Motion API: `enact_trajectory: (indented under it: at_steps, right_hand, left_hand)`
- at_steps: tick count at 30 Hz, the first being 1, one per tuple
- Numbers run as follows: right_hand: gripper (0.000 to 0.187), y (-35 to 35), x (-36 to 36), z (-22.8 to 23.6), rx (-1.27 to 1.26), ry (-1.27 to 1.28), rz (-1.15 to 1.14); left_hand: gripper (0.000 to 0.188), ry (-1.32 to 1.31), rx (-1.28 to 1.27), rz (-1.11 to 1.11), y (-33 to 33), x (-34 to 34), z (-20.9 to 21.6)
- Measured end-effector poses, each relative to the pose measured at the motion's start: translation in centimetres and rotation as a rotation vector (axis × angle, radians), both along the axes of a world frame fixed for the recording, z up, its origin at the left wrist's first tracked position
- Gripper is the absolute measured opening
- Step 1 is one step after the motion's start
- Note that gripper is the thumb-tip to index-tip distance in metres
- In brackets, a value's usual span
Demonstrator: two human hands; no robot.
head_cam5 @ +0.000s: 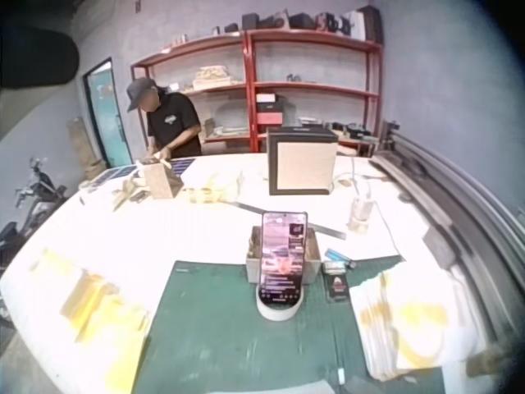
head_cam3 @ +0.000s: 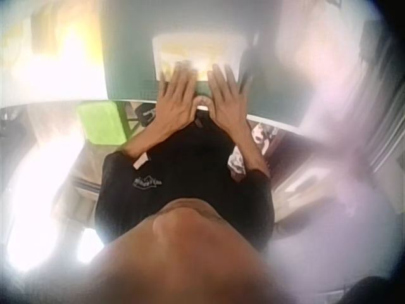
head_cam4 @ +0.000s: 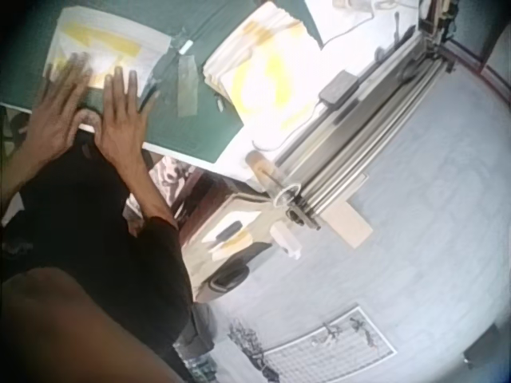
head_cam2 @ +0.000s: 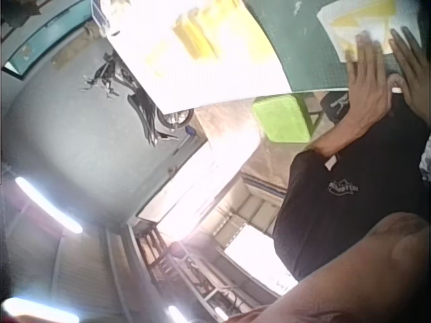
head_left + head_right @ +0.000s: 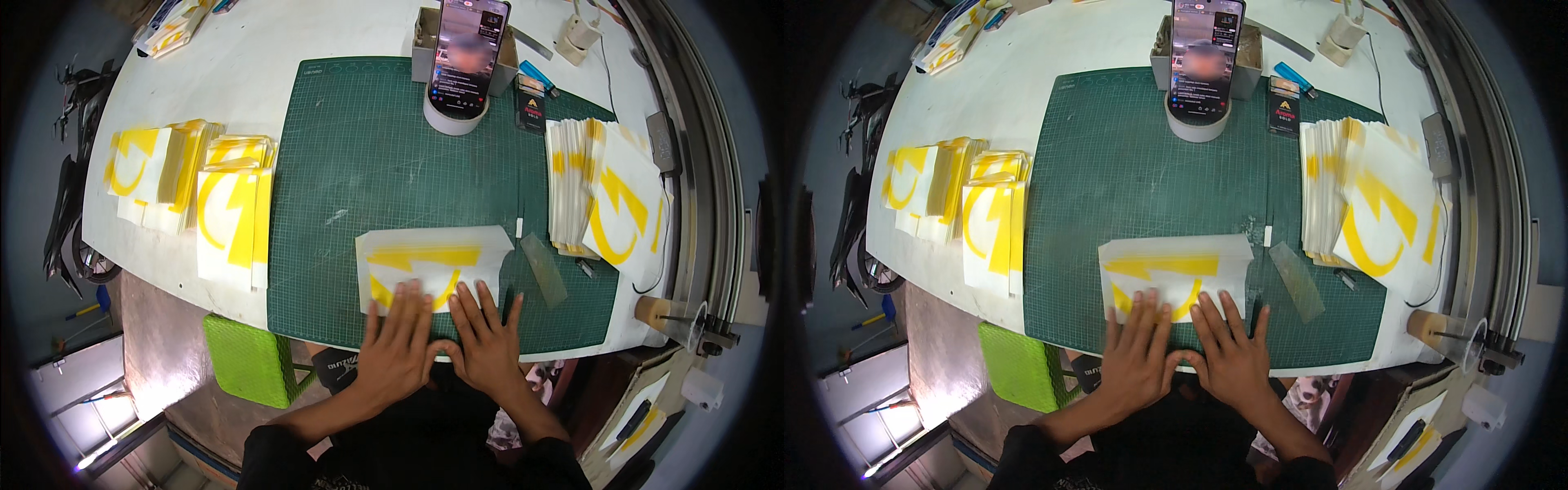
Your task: The person applies a yellow graphic sticker onto white paper sheets using a squeegee tool. They smooth the sticker to remove air bubbles, peel back the carrier sheet, and place each finished sheet into a growing stack on the right side of the table.
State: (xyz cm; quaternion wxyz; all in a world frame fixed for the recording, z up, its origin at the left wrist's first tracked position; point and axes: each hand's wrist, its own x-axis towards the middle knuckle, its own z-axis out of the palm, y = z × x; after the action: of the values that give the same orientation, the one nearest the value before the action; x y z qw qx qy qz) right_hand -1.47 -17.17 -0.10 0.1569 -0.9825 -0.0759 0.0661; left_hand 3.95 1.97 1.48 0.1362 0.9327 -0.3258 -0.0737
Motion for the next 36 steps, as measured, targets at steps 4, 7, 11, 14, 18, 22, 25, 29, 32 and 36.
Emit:
enact_trajectory:
  at_steps: [4,7,11,14,18,22,25,29,32,36]
  right_hand:
    - [0.062,0.2,0.3,0.3,0.058,0.008,-0.025]
    - [0.058,-0.6,1.7,2.5,0.105,0.033,0.016]
    - [0.047,-2.3,4.1,5.7,0.421,-0.188,-0.082]
    - [0.032,-1.9,8.1,7.4,0.386,-0.222,0.052]
    - [0.035,-0.5,12.9,6.7,0.228,-0.219,0.193]
    - [0.034,-0.3,13.8,5.7,0.237,-0.172,0.248]
    - [0.035,-0.2,14.6,5.2,0.257,-0.144,0.253]
    - [0.038,-0.3,16.3,3.9,0.240,-0.168,0.248]
    - [0.040,-0.4,16.7,3.0,0.256,-0.180,0.233]
    - [0.039,-0.2,16.4,1.9,0.300,-0.194,0.162]
  left_hand:
    - [0.092,0.125,-0.113,-0.108,-0.6,1.4,-1.4]
    - [0.095,0.157,-0.084,-0.091,-0.4,1.1,-1.4]
    - [0.094,0.114,-0.033,-0.094,-0.5,0.6,-1.6]
    - [0.091,0.071,0.043,-0.095,-0.4,0.3,-1.8]
    - [0.089,0.036,0.043,-0.122,-0.1,-0.1,-2.3]
    - [0.089,0.042,0.009,-0.121,-0.3,0.1,-2.5]
    - [0.089,0.060,0.017,-0.103,-0.5,0.2,-2.3]
    - [0.090,0.068,0.029,-0.099,-0.5,0.3,-2.0]
    - [0.090,0.053,0.008,-0.054,-0.7,-0.1,-2.2]
    - [0.089,0.141,-0.013,-0.068,-0.6,-0.1,-1.9]
